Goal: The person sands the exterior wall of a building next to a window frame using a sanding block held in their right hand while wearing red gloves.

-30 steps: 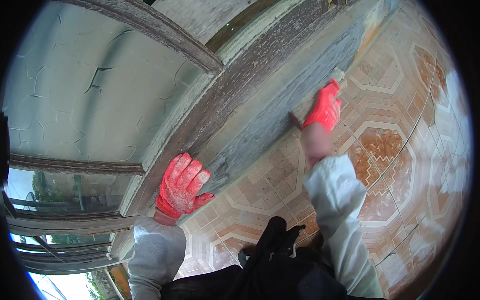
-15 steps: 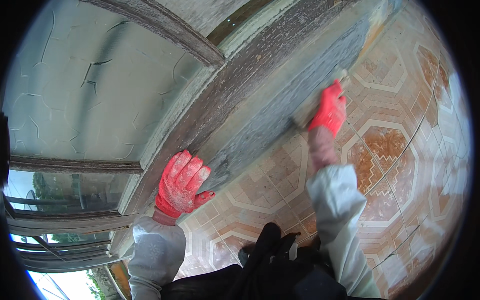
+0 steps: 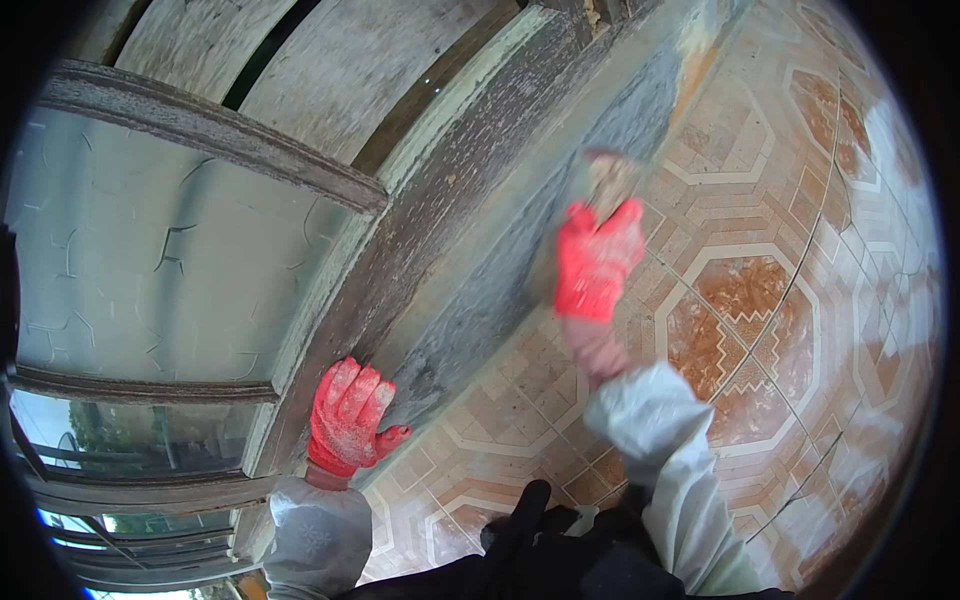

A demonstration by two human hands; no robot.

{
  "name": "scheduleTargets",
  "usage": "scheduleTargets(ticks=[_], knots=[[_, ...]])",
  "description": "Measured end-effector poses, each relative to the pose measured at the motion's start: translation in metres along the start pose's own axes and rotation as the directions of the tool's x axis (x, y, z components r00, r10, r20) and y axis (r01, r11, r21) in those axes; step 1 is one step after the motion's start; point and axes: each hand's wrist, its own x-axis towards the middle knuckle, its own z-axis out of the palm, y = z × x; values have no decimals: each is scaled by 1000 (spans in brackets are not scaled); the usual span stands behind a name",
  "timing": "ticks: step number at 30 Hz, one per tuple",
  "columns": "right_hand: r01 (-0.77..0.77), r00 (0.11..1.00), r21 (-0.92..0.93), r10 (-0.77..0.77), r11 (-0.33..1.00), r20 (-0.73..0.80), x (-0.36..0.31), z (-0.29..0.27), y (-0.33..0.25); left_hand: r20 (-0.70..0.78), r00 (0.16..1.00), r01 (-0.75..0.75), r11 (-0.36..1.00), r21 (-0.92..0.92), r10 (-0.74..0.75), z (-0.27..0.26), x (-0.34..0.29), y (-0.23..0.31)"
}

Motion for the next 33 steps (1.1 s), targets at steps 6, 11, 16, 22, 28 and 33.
scheduleTargets(ticks=[6, 11, 16, 22, 28, 33], knots=[[-280, 944, -1, 275, 960, -184, 105, -18, -10, 153, 986, -62, 995, -75, 73, 3, 23, 5], [325, 945, 83, -327, 942, 2, -52, -39, -22, 106, 985, -121, 986, -112, 133, 3, 10, -9], [531, 848, 40, -530, 847, -29, 35, -50, -50, 78, 979, -182, 978, -107, 191, -7, 10, -10], [439, 896, -110, -444, 892, -21, 106, -81, -98, -3, 978, -204, 947, -247, 210, -6, 6, -12], [60, 996, 133, -50, 989, -75, -34, -28, -48, -47, 976, -214, 921, -324, 210, 4, 3, -17], [184, 974, 254, -211, 950, 83, -213, -31, -15, 4, 971, -225, 913, -342, 241, 3, 3, -18]])
